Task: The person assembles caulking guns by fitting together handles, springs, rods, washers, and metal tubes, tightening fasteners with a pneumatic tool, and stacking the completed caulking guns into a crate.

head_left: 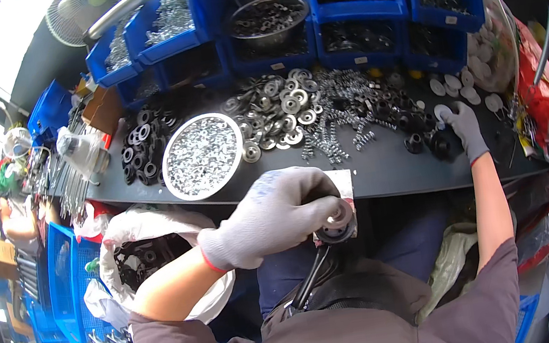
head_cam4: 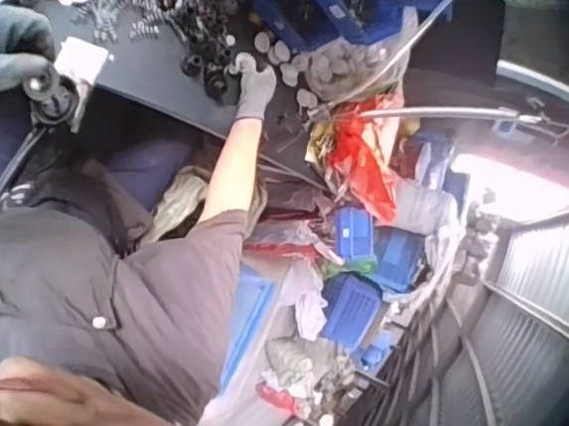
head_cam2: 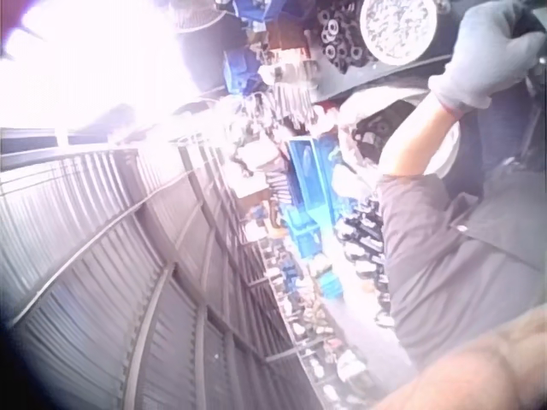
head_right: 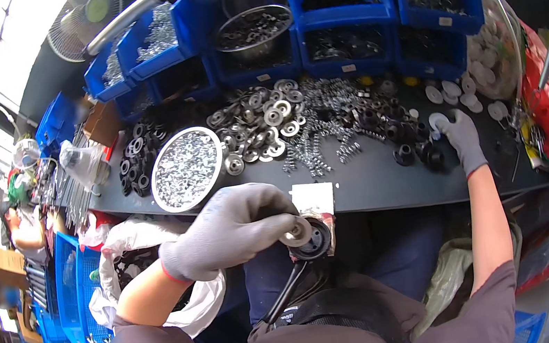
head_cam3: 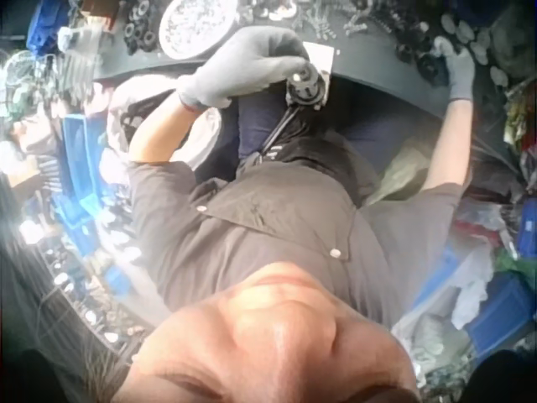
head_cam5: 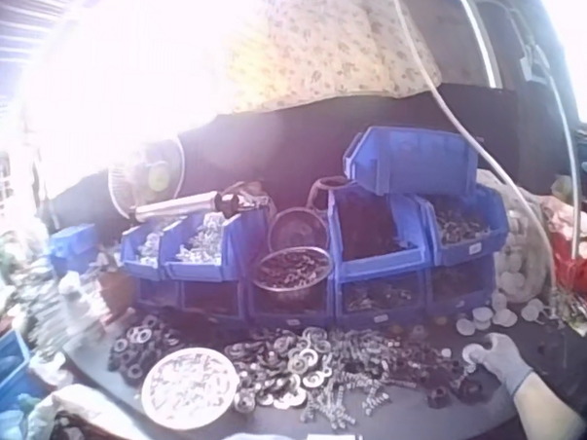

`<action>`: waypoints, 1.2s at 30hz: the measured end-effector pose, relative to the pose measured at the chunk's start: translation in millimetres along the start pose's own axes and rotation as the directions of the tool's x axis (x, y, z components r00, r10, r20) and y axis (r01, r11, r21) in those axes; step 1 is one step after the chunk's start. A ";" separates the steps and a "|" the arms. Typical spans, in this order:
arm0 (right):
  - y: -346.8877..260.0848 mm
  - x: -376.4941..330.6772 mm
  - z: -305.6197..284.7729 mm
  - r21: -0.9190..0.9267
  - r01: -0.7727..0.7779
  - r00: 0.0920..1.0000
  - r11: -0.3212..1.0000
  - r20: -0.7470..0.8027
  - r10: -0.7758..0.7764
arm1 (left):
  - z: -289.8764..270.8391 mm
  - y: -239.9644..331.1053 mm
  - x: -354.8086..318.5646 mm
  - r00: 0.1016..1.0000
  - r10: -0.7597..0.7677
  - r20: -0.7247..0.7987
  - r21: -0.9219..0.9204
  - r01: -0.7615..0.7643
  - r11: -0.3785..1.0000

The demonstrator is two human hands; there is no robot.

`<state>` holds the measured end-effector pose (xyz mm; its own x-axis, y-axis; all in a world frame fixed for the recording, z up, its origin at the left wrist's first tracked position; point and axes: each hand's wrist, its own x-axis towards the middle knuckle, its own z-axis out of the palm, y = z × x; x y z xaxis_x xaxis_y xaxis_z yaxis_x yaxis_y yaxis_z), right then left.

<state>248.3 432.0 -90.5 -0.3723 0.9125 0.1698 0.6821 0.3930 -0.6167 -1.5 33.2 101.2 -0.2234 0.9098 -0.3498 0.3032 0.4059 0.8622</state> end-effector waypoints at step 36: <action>-138.8 -166.1 40.2 -0.016 0.612 0.733 0.791 0.388 -0.559 | -126.8 -180.0 25.3 0.575 0.525 -0.628 0.767 0.340 0.545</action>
<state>190.1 221.3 -64.0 -0.8981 0.4051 0.1711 0.3220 0.8708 -0.3716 -179.2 -27.9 -16.3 -0.5509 0.6818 0.4813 0.7994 0.5968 0.0696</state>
